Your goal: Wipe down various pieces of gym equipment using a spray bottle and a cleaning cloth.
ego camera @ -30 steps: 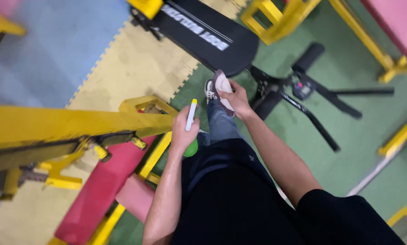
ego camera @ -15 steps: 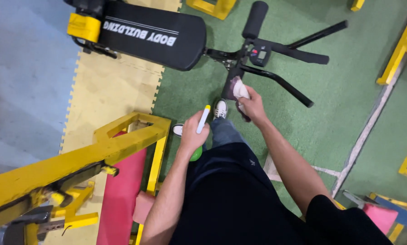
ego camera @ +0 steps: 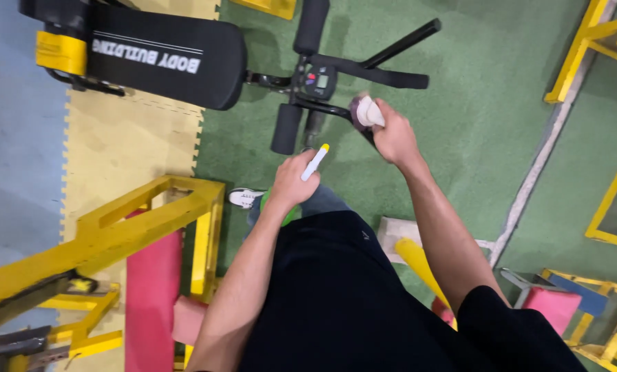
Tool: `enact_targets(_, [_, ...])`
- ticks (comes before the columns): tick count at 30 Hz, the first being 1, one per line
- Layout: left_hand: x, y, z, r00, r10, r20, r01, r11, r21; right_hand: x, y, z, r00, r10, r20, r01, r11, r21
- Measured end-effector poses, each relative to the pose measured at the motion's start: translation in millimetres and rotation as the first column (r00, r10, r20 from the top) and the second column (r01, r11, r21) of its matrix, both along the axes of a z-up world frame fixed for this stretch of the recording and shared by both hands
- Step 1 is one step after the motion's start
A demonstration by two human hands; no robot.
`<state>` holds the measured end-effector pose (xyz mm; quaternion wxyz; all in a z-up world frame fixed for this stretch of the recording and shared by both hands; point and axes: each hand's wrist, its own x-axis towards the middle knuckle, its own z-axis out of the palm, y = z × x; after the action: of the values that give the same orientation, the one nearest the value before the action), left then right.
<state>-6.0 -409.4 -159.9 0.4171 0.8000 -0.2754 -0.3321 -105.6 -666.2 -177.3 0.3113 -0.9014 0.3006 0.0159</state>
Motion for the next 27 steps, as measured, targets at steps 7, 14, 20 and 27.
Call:
enact_targets(7, [-24.5, -71.1, -6.8, 0.985, -0.165, -0.056, 0.171, 0.977, 0.126, -23.8, -54.4, -29.6, 0.975, -0.220, -0.003, 0.192, 0.842, 0.505])
enact_targets(14, [-35.2, -102.5, -4.0, 0.978, -0.153, -0.144, 0.185, 0.951, 0.247, -44.9, -71.5, -71.6, 0.908, -0.289, -0.302, 0.407, 0.446, 0.797])
enact_targets(20, [-41.0, -92.0, -29.7, 0.997, -0.057, -0.042, 0.063, 0.986, 0.152, -20.5, -52.6, -61.1, 0.920, -0.091, -0.381, 0.386, 0.372, 0.844])
enact_targets(27, [-32.2, -67.4, -25.0, 0.997, 0.075, -0.024, -0.071, 0.986, 0.151, 40.1, -17.3, -78.4, 0.760, 0.308, -0.571, -0.189, 0.947, 0.259])
